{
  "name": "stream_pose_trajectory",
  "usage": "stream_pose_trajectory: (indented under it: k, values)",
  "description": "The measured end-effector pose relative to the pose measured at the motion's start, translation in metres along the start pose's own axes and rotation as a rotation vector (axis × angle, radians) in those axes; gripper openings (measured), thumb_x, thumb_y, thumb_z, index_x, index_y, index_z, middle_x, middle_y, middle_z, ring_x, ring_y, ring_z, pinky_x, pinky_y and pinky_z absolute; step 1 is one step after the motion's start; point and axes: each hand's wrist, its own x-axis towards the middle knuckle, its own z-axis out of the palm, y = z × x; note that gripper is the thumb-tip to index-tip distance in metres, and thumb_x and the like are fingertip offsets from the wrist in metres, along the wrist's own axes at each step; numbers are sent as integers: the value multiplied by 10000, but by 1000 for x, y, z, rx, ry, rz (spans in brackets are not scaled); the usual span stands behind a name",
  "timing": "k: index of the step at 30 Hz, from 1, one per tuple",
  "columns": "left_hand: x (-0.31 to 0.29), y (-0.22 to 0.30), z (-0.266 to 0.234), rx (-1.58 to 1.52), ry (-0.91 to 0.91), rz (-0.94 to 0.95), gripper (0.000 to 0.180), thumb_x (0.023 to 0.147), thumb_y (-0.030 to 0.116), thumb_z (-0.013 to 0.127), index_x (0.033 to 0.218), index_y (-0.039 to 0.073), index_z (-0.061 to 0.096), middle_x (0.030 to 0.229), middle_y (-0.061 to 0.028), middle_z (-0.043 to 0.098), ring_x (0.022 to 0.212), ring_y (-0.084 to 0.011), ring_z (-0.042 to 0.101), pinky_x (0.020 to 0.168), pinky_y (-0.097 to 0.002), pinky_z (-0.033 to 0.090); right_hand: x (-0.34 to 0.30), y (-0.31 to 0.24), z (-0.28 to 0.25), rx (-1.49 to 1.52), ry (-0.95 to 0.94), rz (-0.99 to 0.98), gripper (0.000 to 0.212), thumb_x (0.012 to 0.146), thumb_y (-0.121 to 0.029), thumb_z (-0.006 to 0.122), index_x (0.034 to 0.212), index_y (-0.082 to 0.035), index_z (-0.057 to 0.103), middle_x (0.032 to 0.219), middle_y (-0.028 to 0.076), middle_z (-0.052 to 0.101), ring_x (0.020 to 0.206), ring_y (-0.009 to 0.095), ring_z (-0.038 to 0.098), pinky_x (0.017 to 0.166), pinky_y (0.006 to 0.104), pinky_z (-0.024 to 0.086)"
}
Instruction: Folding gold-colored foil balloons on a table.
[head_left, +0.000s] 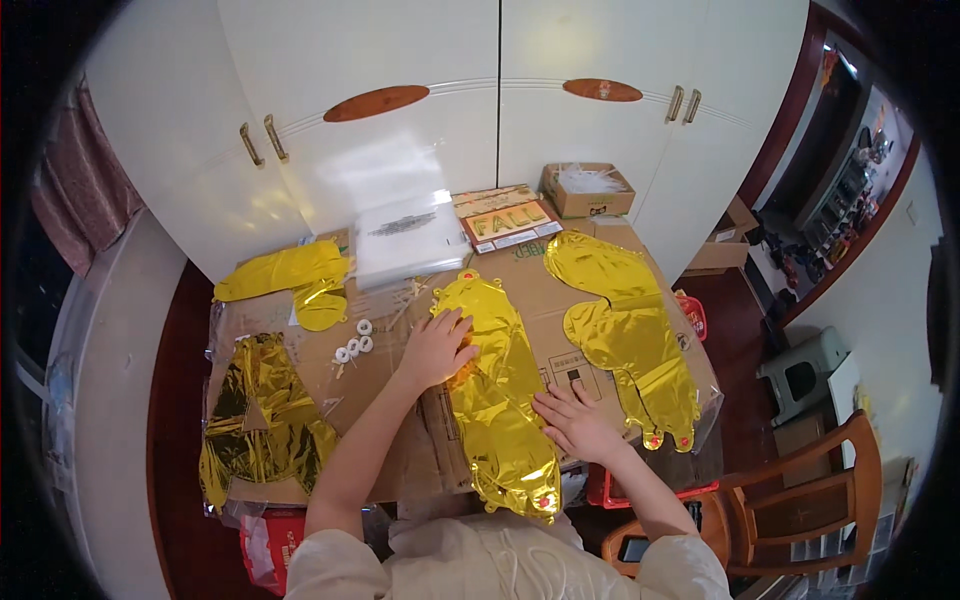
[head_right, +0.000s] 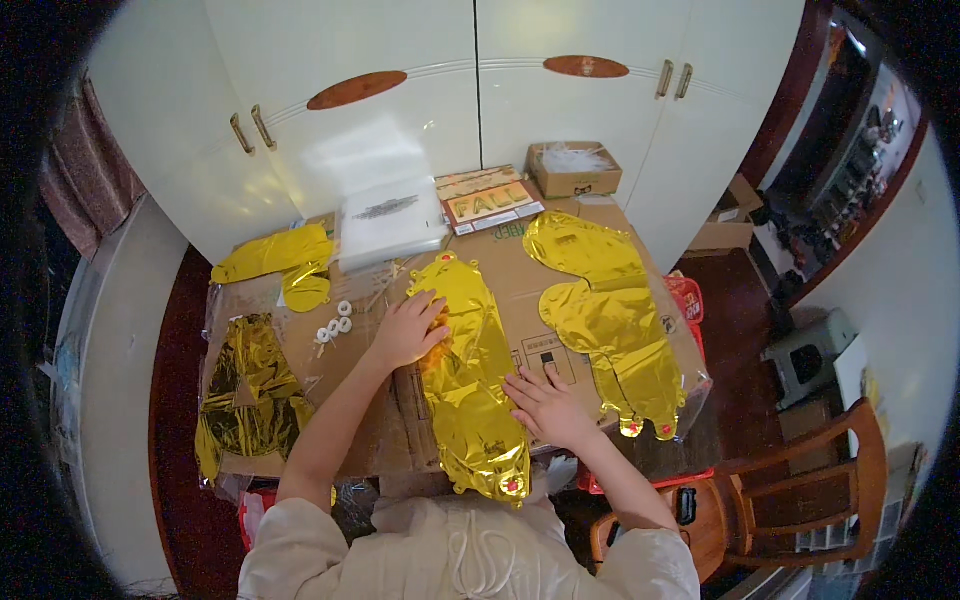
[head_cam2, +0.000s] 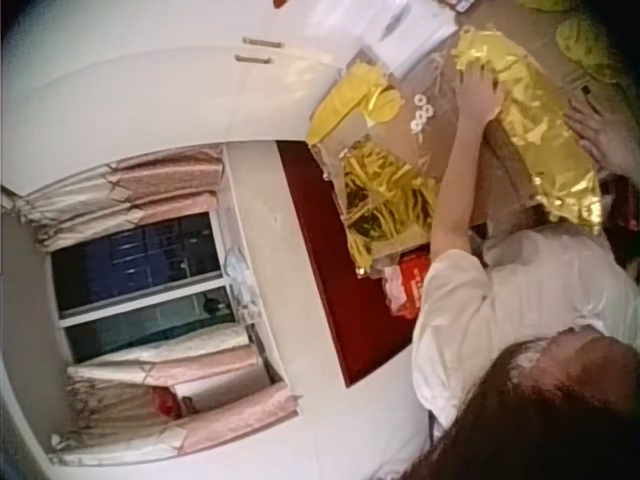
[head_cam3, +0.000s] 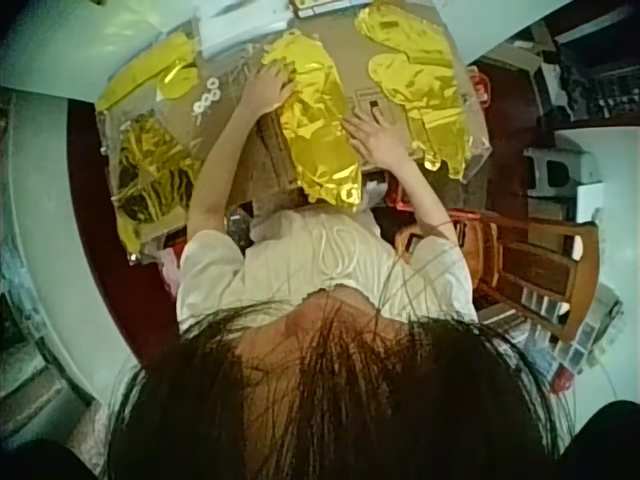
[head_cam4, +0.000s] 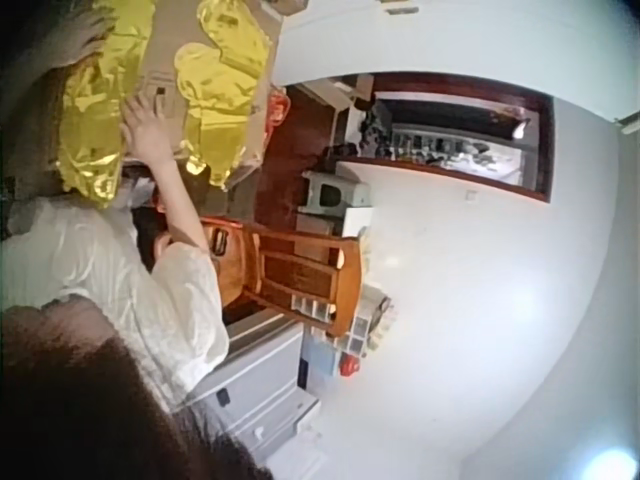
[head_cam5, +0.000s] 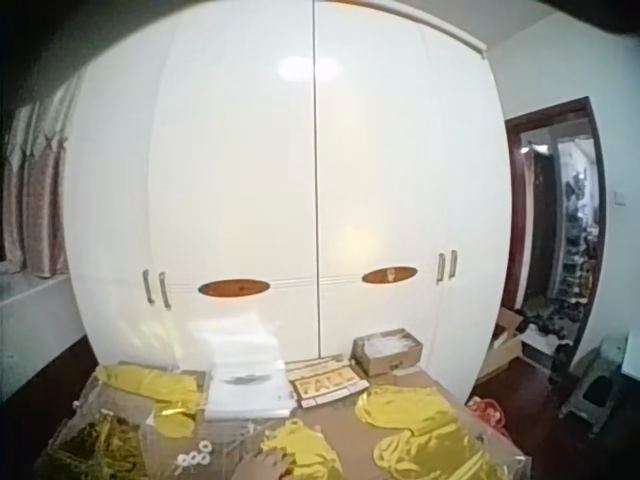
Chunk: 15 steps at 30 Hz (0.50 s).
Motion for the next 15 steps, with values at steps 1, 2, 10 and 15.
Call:
stream_pose_trajectory:
  k: [1, 2, 10, 15]
  values:
    - [1, -2, 3, 32, -8, 3, 557, 906, 484, 514, 1330, 123, 494, 1385, -118, 463, 1294, -283, 418, 1036, -558, 312, 1, -1, -2, -1, 5, 2, 444, 933, -319, 527, 1329, -117, 517, 1390, 53, 488, 1354, 229, 369, 1129, 503, 221]
    - [2, -2, 5, 62, -19, 7, 558, 909, 488, 508, 1330, 123, 495, 1385, -118, 465, 1295, -286, 419, 1036, -560, 311, 1, -3, -3, 0, 8, 7, 442, 932, -317, 529, 1327, -118, 519, 1387, 54, 490, 1353, 228, 370, 1128, 503, 224]
    - [-6, 6, 1, 61, -64, -13, 586, 917, 508, 482, 1348, 111, 475, 1413, -122, 437, 1322, -302, 389, 1057, -571, 285, 2, -6, -6, 20, 52, 15, 431, 921, -294, 540, 1309, -105, 529, 1361, 64, 507, 1329, 245, 399, 1123, 495, 243]
    - [-10, 10, -13, 119, 38, 5, 600, 918, 450, 515, 1380, 77, 428, 1421, -136, 418, 1335, -316, 368, 1067, -543, 293, -32, -16, -23, 152, 168, -46, 400, 860, -185, 547, 1248, -90, 550, 1289, 88, 534, 1238, 272, 469, 1082, 487, 306]
